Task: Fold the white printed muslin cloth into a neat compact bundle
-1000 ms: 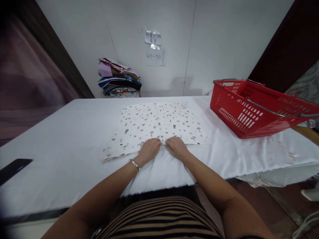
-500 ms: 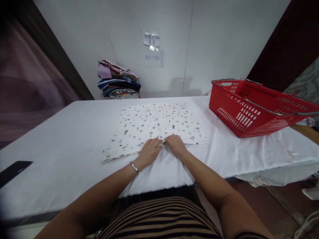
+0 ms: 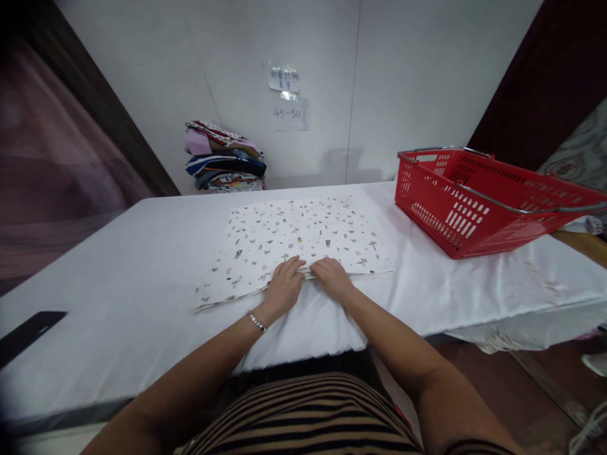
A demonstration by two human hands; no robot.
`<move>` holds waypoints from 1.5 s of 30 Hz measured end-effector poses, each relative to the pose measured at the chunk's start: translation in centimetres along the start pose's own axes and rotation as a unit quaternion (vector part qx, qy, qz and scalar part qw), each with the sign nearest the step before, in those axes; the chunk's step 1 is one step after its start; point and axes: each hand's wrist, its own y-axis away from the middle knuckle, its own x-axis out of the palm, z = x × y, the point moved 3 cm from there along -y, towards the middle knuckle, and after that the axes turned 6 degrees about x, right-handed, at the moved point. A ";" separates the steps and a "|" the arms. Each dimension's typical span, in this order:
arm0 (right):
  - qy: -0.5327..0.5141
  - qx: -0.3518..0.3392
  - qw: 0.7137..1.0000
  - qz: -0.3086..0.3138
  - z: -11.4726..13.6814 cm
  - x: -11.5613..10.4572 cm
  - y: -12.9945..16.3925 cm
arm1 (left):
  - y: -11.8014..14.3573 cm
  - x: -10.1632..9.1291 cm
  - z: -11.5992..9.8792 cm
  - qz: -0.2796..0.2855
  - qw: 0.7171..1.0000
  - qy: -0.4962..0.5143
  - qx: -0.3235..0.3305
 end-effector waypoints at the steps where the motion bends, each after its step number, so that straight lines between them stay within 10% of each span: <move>1: -0.007 -0.004 1.000 0.001 0.0 0.0 0.1 | 0.2 0.0 0.0 -0.003 1.000 0.012 -0.016; 28: 0.055 0.047 0.992 0.100 -0.1 -1.0 0.3 | -1.3 0.9 0.3 0.086 0.996 0.023 -0.032; 45: 0.173 0.331 0.927 0.032 -13.5 -11.4 10.7 | -1.3 1.8 1.6 0.078 0.990 0.108 -0.048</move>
